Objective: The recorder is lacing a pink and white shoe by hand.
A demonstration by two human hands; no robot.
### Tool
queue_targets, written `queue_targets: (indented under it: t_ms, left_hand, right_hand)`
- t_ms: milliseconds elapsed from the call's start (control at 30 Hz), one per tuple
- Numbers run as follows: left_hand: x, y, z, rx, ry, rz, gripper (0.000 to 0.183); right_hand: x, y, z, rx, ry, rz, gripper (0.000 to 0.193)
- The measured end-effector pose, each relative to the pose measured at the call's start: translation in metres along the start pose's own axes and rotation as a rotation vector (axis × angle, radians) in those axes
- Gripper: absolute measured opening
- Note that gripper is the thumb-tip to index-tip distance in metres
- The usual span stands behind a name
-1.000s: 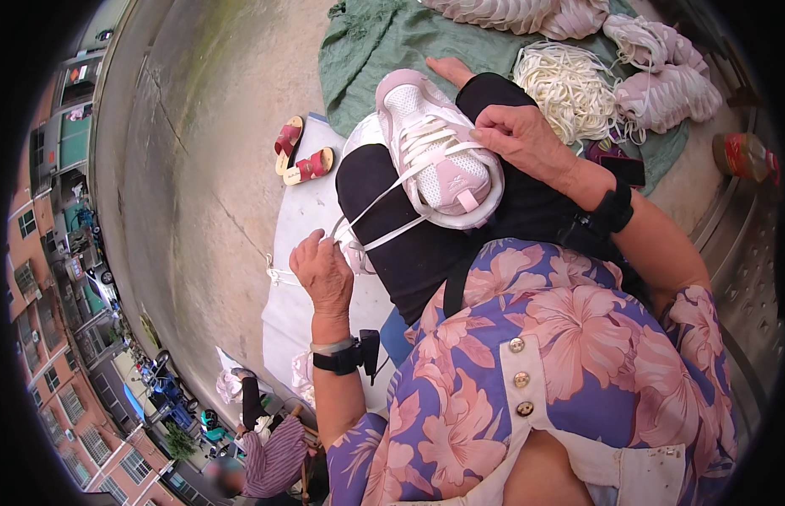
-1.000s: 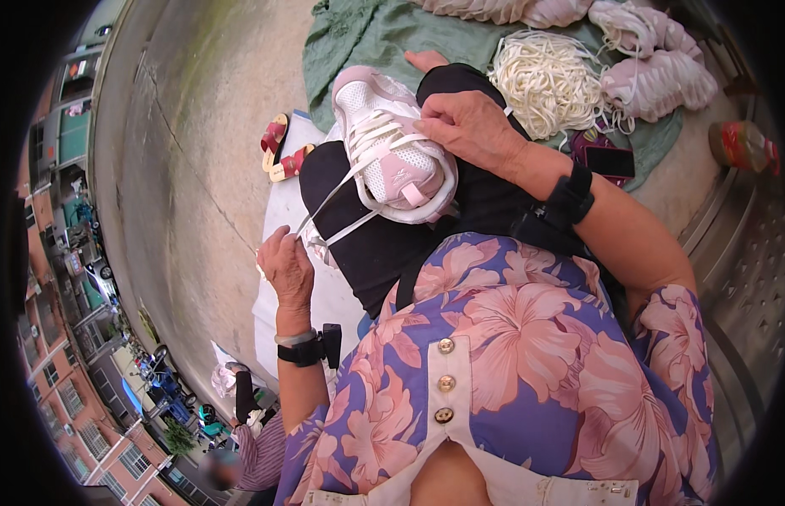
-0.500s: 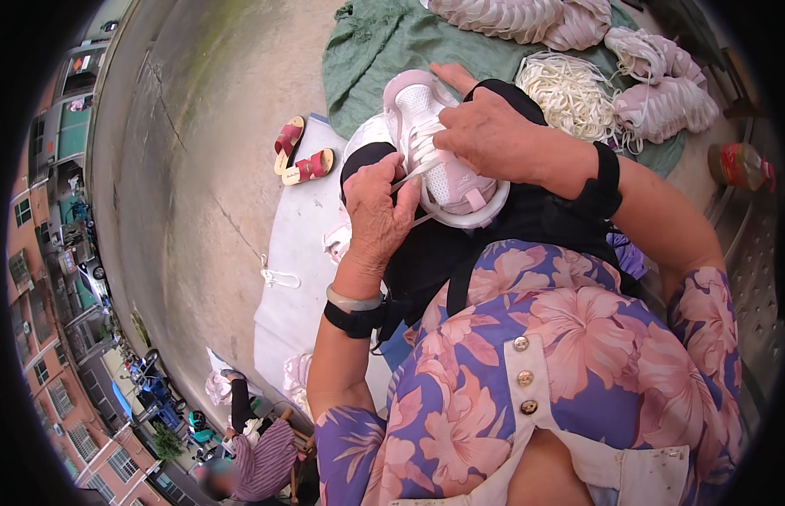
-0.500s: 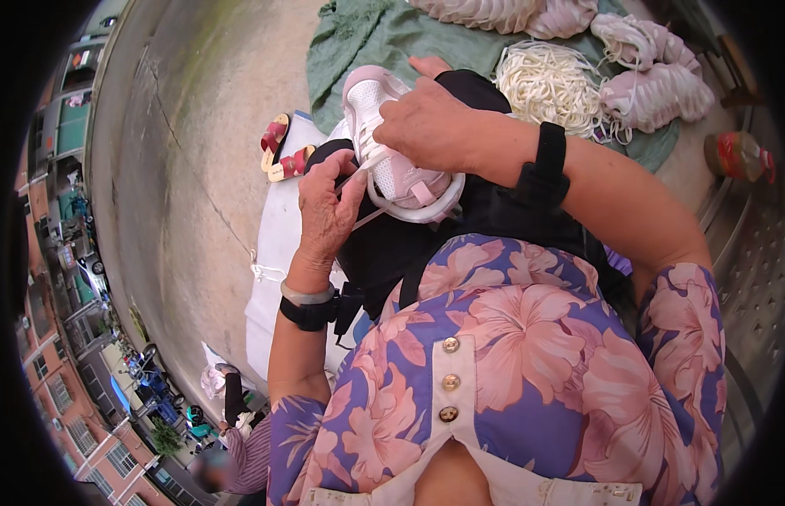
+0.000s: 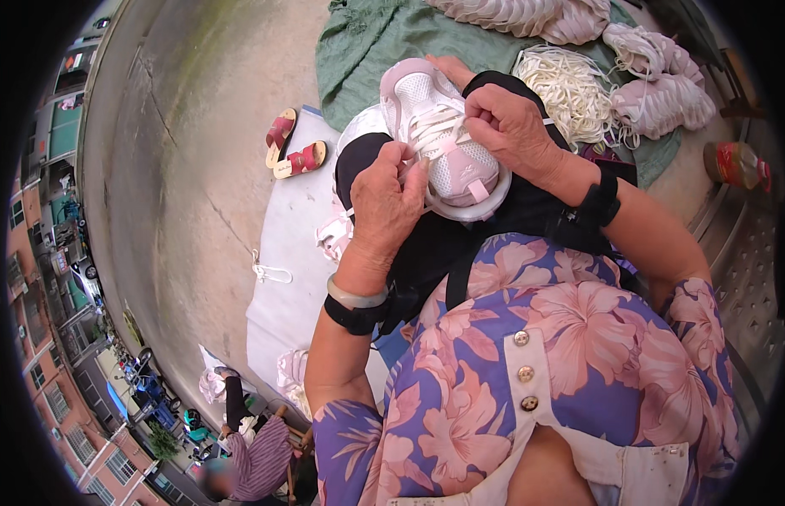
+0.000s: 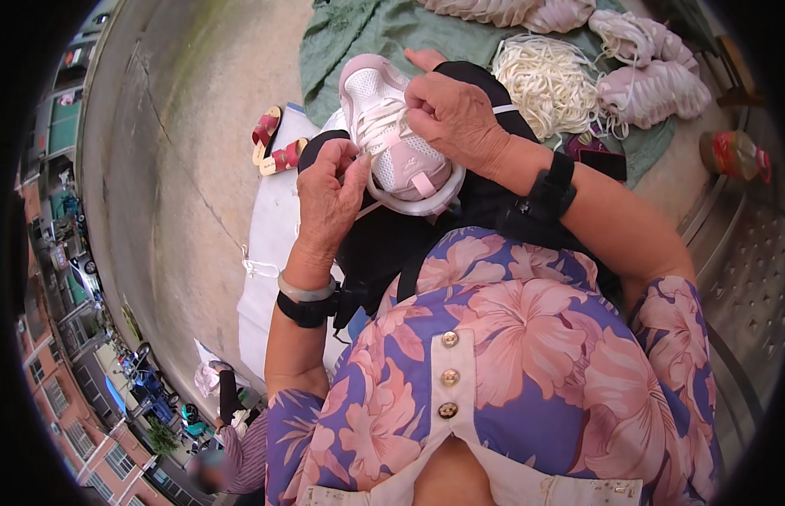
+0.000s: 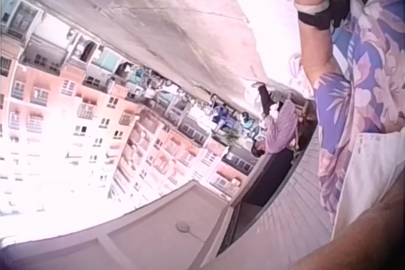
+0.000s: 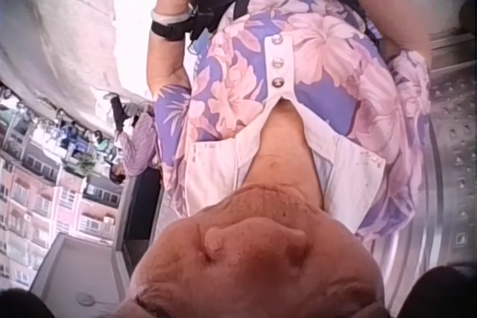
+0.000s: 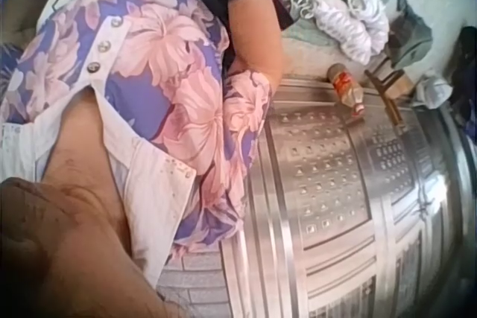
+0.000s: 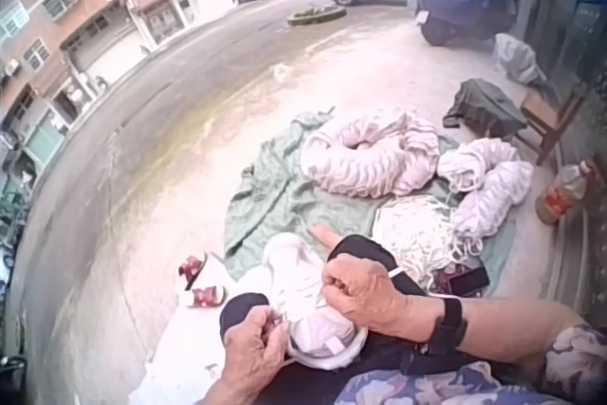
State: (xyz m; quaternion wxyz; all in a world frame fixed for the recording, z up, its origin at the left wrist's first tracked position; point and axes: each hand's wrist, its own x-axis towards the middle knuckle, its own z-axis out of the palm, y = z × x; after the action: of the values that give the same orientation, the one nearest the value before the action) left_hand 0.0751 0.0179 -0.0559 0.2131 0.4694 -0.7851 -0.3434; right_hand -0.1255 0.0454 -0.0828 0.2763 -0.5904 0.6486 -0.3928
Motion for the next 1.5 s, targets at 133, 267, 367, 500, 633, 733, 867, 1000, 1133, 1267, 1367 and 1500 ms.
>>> queue_targets:
  t_ms: [133,267,367,500,633,733,867,1000,1133,1267,1367,1500]
  left_hand:
    - [0.001,0.0,-0.002,0.046,0.006,0.044,0.016]
    - [0.003,0.011,-0.006,0.112,-0.049,-0.018,0.019]
    - [0.002,0.013,-0.006,0.139,-0.05,-0.006,0.02]
    - [0.001,0.015,-0.008,0.161,-0.065,-0.02,0.023]
    - [0.002,0.013,-0.011,0.069,-0.09,-0.081,0.031]
    - [0.003,0.005,-0.012,0.082,-0.125,-0.131,0.038]
    - [0.004,-0.001,-0.012,0.062,-0.167,-0.163,0.044]
    - [0.004,-0.009,-0.013,0.013,-0.227,-0.182,0.047]
    - [0.001,-0.018,-0.01,-0.104,-0.252,-0.253,0.044]
    - [0.0,-0.012,-0.013,-0.114,-0.271,-0.257,0.041]
    - [-0.001,-0.01,-0.013,-0.151,-0.251,-0.251,0.036]
    - [0.004,-0.008,-0.008,-0.128,-0.208,-0.179,0.029]
  right_hand:
    - [0.003,0.0,0.0,-0.011,0.019,-0.278,0.015]
    - [0.011,0.005,-0.002,-0.169,0.055,-0.528,0.019]
    - [0.011,0.004,-0.001,-0.179,0.034,-0.553,0.019]
    - [0.008,0.001,0.0,-0.149,-0.003,-0.388,0.012]
    - [0.006,-0.001,-0.005,0.007,-0.096,-0.214,0.012]
    - [0.007,-0.001,-0.007,0.047,-0.114,-0.211,0.012]
    - [0.008,0.002,-0.007,0.086,-0.154,-0.17,0.012]
    - [0.008,0.005,-0.007,0.077,-0.162,-0.162,0.011]
    - [0.008,0.014,-0.001,0.097,-0.058,-0.309,0.011]
    - [0.007,0.01,-0.007,0.15,-0.162,-0.218,0.014]
    - [0.009,0.002,-0.009,0.132,-0.273,-0.199,0.013]
    - [0.023,0.01,-0.009,0.09,-0.301,-0.322,0.01]
